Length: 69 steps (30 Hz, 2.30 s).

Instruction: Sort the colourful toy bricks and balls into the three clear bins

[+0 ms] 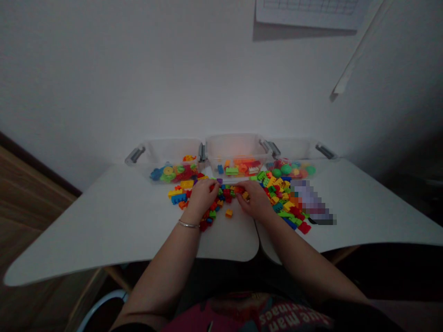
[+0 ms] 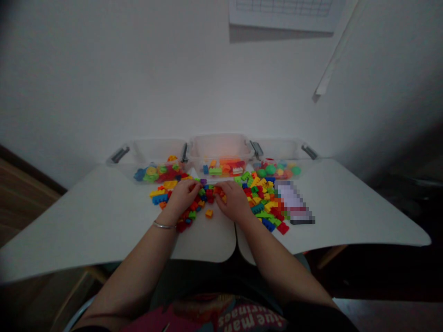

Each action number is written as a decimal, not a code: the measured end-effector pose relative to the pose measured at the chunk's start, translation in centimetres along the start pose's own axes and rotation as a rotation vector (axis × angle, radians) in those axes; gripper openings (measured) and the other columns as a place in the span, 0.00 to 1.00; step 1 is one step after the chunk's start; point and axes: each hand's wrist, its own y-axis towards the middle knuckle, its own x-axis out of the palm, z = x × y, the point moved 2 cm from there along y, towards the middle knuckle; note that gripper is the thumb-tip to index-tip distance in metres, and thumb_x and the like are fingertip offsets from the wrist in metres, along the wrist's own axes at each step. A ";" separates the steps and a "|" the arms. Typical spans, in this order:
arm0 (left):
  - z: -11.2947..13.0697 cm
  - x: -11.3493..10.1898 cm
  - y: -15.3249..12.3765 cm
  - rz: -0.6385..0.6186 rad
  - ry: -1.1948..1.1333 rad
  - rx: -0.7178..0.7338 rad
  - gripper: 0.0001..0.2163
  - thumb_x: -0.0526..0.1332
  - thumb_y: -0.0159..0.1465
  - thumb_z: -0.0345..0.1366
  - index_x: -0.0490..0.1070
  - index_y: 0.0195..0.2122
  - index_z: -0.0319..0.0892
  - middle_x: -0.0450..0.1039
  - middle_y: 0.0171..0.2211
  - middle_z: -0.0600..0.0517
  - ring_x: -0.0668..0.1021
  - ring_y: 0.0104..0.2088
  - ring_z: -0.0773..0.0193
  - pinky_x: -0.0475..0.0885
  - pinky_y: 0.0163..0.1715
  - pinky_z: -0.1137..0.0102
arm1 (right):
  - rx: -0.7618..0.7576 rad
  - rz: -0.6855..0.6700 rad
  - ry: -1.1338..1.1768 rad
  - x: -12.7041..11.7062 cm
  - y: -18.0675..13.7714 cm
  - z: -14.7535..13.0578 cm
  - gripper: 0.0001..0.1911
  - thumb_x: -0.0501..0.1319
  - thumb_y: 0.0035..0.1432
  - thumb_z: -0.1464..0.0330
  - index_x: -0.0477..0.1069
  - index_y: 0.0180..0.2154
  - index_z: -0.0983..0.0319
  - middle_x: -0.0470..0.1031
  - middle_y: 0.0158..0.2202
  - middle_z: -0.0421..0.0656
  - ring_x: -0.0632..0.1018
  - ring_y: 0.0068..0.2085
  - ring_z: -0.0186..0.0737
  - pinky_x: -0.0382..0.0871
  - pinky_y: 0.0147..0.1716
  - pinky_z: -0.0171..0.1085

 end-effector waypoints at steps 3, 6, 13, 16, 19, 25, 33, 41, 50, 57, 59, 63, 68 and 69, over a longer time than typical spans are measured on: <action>0.0 -0.1 0.0 -0.009 0.006 0.002 0.12 0.55 0.66 0.37 0.74 0.29 0.42 0.75 0.29 0.48 0.74 0.34 0.60 0.68 0.39 0.66 | 0.001 0.149 0.026 -2.1 2.5 0.5 0.11 0.55 0.61 0.67 0.72 0.43 0.61 0.77 0.40 0.48 0.75 0.43 0.47 0.69 0.45 0.46; 0.1 -0.2 0.0 -0.025 0.004 -0.002 0.12 0.54 0.66 0.37 0.74 0.29 0.42 0.75 0.29 0.48 0.74 0.34 0.60 0.68 0.38 0.66 | 0.012 0.219 0.027 -3.8 5.5 1.4 0.12 0.54 0.61 0.68 0.73 0.43 0.61 0.77 0.42 0.48 0.75 0.45 0.46 0.68 0.48 0.46; 0.0 -0.2 0.0 -0.043 0.017 -0.018 0.12 0.54 0.66 0.37 0.74 0.29 0.42 0.74 0.28 0.49 0.73 0.32 0.60 0.67 0.38 0.66 | 0.234 0.047 -0.118 -3.4 10.4 3.4 0.15 0.54 0.61 0.66 0.76 0.46 0.61 0.78 0.42 0.48 0.76 0.43 0.45 0.67 0.49 0.45; 0.0 -0.2 0.0 -0.042 0.006 -0.011 0.12 0.54 0.66 0.37 0.74 0.29 0.42 0.74 0.27 0.49 0.73 0.31 0.61 0.67 0.38 0.66 | 0.282 -0.073 -0.226 -2.8 10.8 3.2 0.17 0.53 0.63 0.64 0.77 0.46 0.57 0.80 0.42 0.45 0.77 0.44 0.46 0.67 0.47 0.46; -0.1 -0.1 -0.1 -0.030 0.002 -0.002 0.12 0.54 0.66 0.37 0.74 0.29 0.42 0.75 0.28 0.49 0.74 0.32 0.60 0.67 0.39 0.66 | 0.322 -0.149 -0.341 -2.6 10.9 2.6 0.18 0.51 0.65 0.61 0.79 0.44 0.54 0.81 0.39 0.43 0.78 0.41 0.47 0.67 0.45 0.47; -0.1 0.0 0.0 -0.036 0.002 -0.012 0.11 0.55 0.66 0.37 0.75 0.32 0.42 0.76 0.31 0.48 0.75 0.36 0.58 0.68 0.40 0.65 | 0.284 -0.231 -0.533 -2.6 10.8 1.8 0.28 0.44 0.68 0.58 0.81 0.38 0.62 0.81 0.36 0.51 0.79 0.40 0.48 0.66 0.46 0.47; 0.0 -0.1 0.0 -0.033 -0.001 -0.008 0.11 0.55 0.65 0.36 0.76 0.32 0.42 0.76 0.31 0.48 0.75 0.36 0.58 0.68 0.40 0.65 | 0.271 -0.207 -0.500 -2.3 10.6 2.0 0.25 0.46 0.68 0.61 0.80 0.39 0.64 0.81 0.40 0.52 0.78 0.43 0.51 0.63 0.49 0.50; 0.1 -0.2 0.0 -0.029 -0.001 -0.007 0.12 0.54 0.65 0.36 0.75 0.30 0.42 0.75 0.29 0.49 0.74 0.33 0.59 0.67 0.39 0.65 | 0.169 -0.021 -0.104 -3.4 10.0 2.3 0.17 0.51 0.64 0.65 0.77 0.44 0.61 0.79 0.45 0.45 0.76 0.49 0.45 0.64 0.53 0.45; 0.1 -0.2 0.0 -0.024 -0.004 -0.029 0.12 0.54 0.66 0.37 0.75 0.31 0.41 0.76 0.32 0.46 0.75 0.36 0.58 0.68 0.41 0.65 | 0.084 0.182 -0.022 -2.7 3.2 -1.9 0.14 0.52 0.61 0.67 0.68 0.47 0.62 0.75 0.45 0.51 0.73 0.48 0.49 0.65 0.51 0.47; 0.1 -0.3 0.2 0.014 -0.010 -0.042 0.13 0.52 0.66 0.36 0.74 0.30 0.41 0.76 0.31 0.47 0.74 0.35 0.59 0.69 0.40 0.66 | -0.001 -0.099 -0.106 0.9 -0.9 -2.5 0.10 0.57 0.59 0.70 0.72 0.43 0.62 0.76 0.45 0.49 0.72 0.50 0.48 0.63 0.55 0.46; 0.0 -0.2 0.2 0.023 -0.009 -0.045 0.13 0.52 0.66 0.36 0.73 0.30 0.42 0.76 0.31 0.48 0.75 0.35 0.59 0.69 0.40 0.66 | 0.025 -0.129 -0.116 1.4 -1.2 -2.3 0.11 0.57 0.59 0.70 0.73 0.44 0.62 0.76 0.46 0.48 0.71 0.51 0.48 0.63 0.55 0.47; 0.0 -0.2 0.1 0.035 -0.009 -0.045 0.12 0.52 0.66 0.36 0.73 0.30 0.41 0.76 0.32 0.47 0.75 0.35 0.58 0.69 0.40 0.66 | 0.027 -0.163 -0.133 1.9 -1.4 -1.9 0.12 0.58 0.58 0.71 0.73 0.45 0.61 0.76 0.46 0.48 0.71 0.50 0.49 0.64 0.55 0.49; 0.1 -0.3 0.1 0.022 -0.021 -0.041 0.12 0.53 0.66 0.35 0.74 0.29 0.41 0.76 0.31 0.47 0.75 0.35 0.58 0.68 0.40 0.65 | 0.018 -0.197 -0.129 2.2 -1.6 -1.5 0.13 0.59 0.57 0.72 0.73 0.45 0.61 0.76 0.45 0.48 0.71 0.50 0.49 0.64 0.55 0.49; 0.1 -0.3 0.1 0.023 -0.020 -0.040 0.12 0.53 0.66 0.35 0.74 0.29 0.41 0.76 0.31 0.47 0.75 0.35 0.58 0.68 0.40 0.65 | 0.022 -0.201 -0.131 2.3 -1.6 -1.4 0.13 0.59 0.56 0.72 0.73 0.44 0.62 0.76 0.44 0.48 0.72 0.49 0.49 0.65 0.55 0.49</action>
